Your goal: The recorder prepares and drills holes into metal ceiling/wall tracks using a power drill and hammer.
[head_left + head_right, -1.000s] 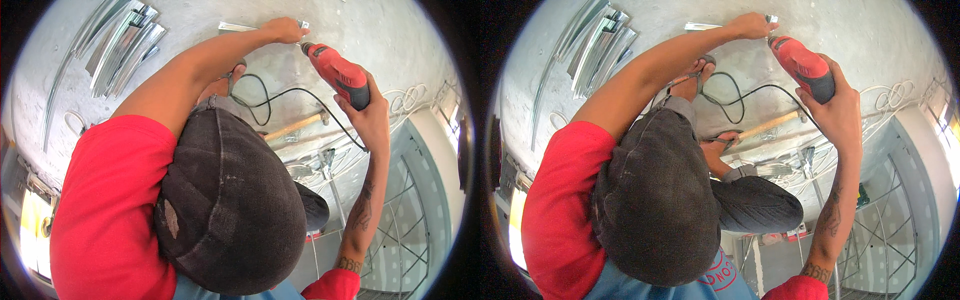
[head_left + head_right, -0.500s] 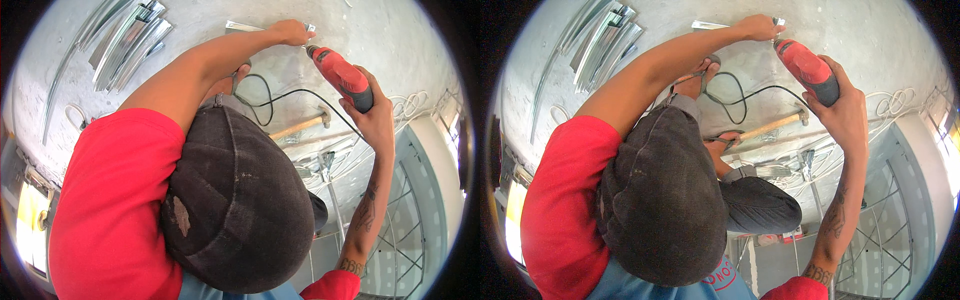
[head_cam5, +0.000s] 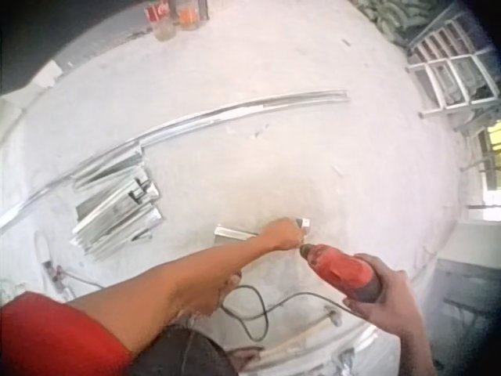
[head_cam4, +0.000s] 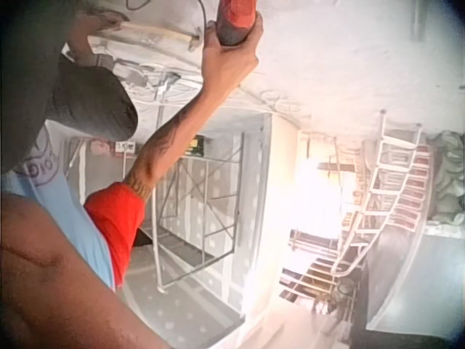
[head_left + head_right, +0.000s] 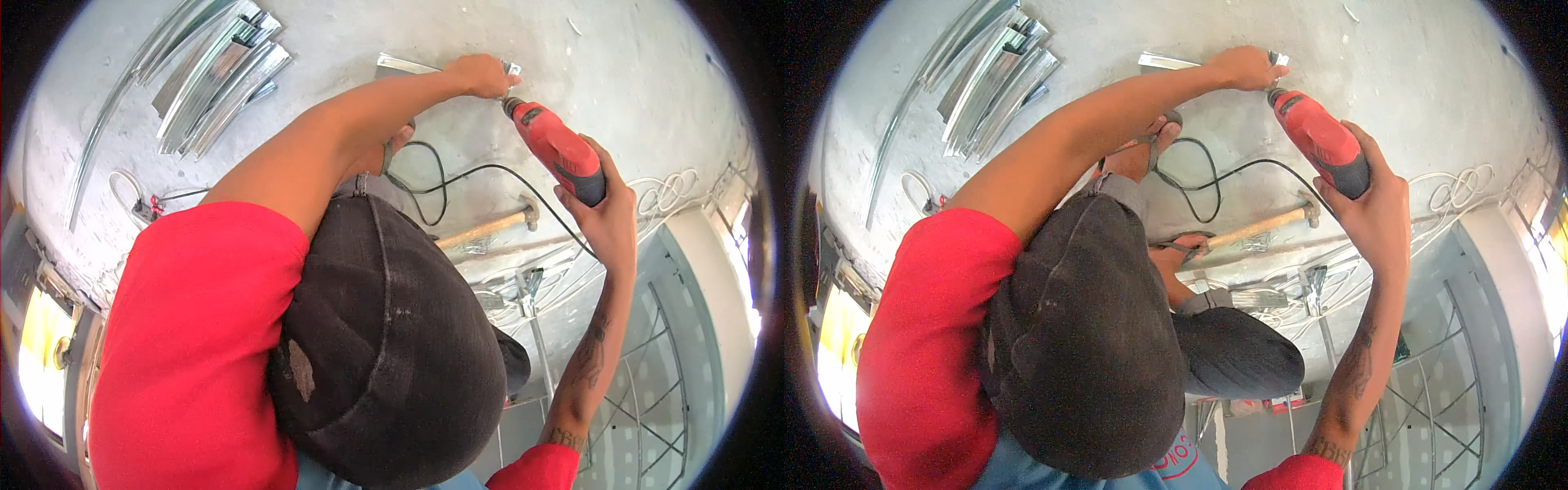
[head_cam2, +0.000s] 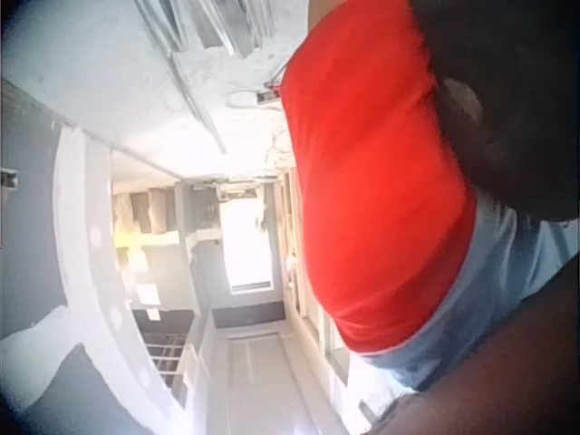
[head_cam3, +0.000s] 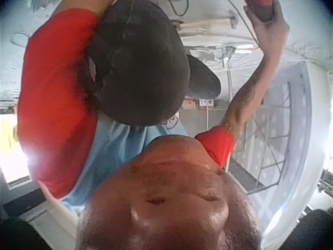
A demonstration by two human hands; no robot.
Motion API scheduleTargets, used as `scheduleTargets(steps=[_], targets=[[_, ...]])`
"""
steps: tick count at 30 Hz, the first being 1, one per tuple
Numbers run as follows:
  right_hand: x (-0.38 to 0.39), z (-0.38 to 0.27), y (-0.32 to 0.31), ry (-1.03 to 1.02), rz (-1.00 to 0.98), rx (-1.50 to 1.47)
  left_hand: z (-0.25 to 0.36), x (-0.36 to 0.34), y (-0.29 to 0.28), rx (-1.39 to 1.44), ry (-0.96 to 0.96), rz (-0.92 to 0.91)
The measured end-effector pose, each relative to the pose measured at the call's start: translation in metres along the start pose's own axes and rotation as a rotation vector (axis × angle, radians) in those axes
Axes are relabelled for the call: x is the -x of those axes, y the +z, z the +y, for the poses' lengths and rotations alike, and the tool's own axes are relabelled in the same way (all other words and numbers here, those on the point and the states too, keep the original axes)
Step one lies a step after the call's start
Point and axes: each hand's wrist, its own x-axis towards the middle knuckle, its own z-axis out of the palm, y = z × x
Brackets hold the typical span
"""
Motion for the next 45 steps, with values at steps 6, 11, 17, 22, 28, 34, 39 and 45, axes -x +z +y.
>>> scheduleTargets(steps=[6,11,17,22,28,34,39,45], targets=[[0.001,-0.008,0.000,0.100,-0.015,-0.043,0.005,0.004,0.004,-0.005,-0.035,-0.042],[0.045,-0.021,-0.034,0.217,0.139,-0.221,-0.002,0.008,-0.004,-0.014,-0.009,-0.040],[0.146,0.068,-0.024,0.447,0.614,-1.224,0.002,-0.008,0.016,-0.183,0.227,-0.106],[0.078,0.129,0.136,0.019,0.848,-1.981,-0.023,-0.020,0.007,-0.128,0.008,-0.128],[0.026,0.157,0.225,0.022,1.138,-2.362,0.006,0.000,-0.003,-0.160,0.022,-0.089],[0.007,0.170,0.267,-0.015,1.210,-2.401,0.000,0.018,-0.023,-0.177,-0.048,0.028],[0.002,0.175,0.280,-0.013,1.174,-2.508,-0.003,0.040,-0.017,-0.066,-0.026,0.078],[0.010,0.176,0.275,0.028,1.404,-2.542,0.000,0.058,-0.014,-0.240,0.089,0.071]])
